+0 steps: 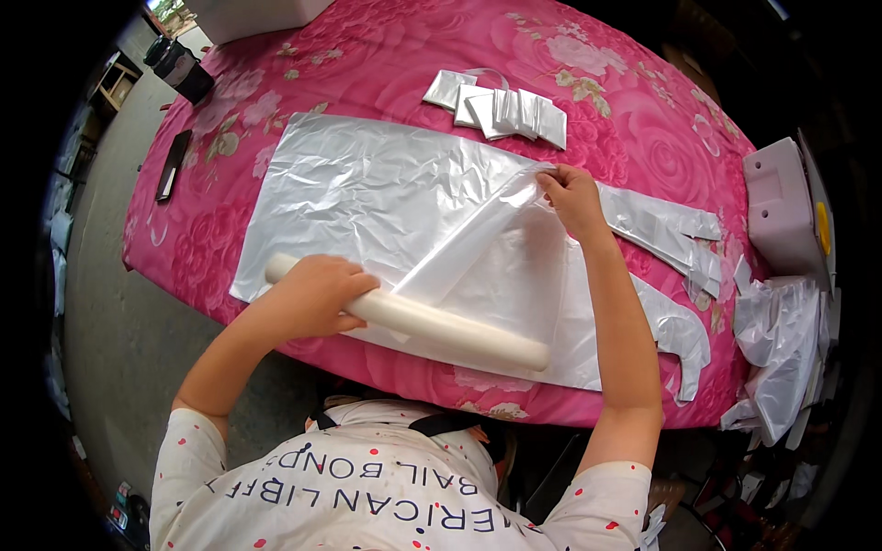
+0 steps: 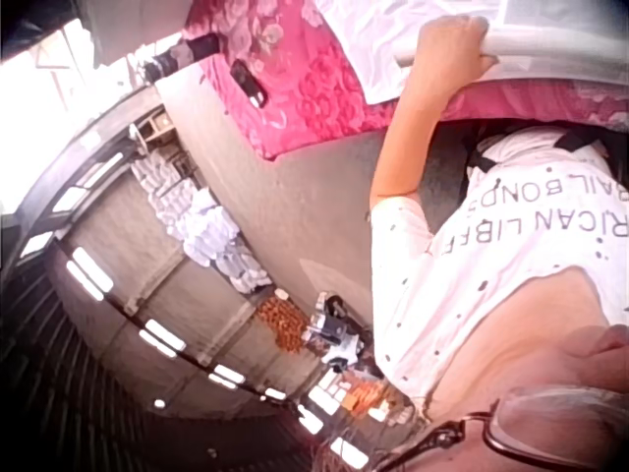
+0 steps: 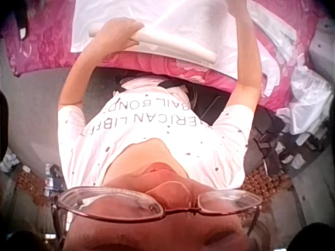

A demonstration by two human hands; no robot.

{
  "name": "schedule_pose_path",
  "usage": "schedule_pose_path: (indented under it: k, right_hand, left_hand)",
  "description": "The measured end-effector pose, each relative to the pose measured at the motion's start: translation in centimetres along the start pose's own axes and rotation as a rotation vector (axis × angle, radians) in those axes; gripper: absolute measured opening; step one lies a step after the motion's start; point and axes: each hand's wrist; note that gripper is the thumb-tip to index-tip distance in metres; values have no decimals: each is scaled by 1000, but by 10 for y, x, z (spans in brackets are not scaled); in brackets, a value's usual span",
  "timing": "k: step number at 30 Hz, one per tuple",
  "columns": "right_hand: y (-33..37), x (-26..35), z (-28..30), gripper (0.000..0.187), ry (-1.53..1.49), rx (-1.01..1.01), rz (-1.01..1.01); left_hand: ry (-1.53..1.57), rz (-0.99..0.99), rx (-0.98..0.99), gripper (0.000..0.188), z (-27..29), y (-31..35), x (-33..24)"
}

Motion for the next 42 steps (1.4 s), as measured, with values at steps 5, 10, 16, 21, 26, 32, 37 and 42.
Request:
schedule_pose_path:
  k: [5,10,16,21,26,32,37,42]
  right_hand:
    - [-12,14,-24,15,-23,61,-12]
    - [-26,-1,-23,14,43,124,-37]
    - [-20,21,-30,33,-168,-262,-158]
    - [83,47,-70,46,225,52,200]
    - [151,30,-94,48,760,-38,447]
    - [147,-18,-13,50,841,-434,234]
    - [166,-27,14,47,514,-406,114]
    - [199,24,-51,45,364,91,224]
  left_hand:
    - [-42,-462,-543,41,-35,-45,13]
    - [-60,-510,-243,77,-76,-29,12]
    - [-164,-398,-123,95,-95,-17,2]
    - [-101,-283,-209,92,-119,-11,-23]
    - [-72,-218,-266,88,-132,-12,-42]
    - [-123,-213,-267,85,-131,-11,-48]
    - [-50,-445,-201,87,-102,-24,-32]
    - [-92,-323,-167,87,-129,-17,-43]
Point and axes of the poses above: each hand's wrist, its own y-axis away from the middle knuckle, its own z-axis out of the back of the hand, x = y × z, and after that the axes turned 3 degrees about x, right-handed
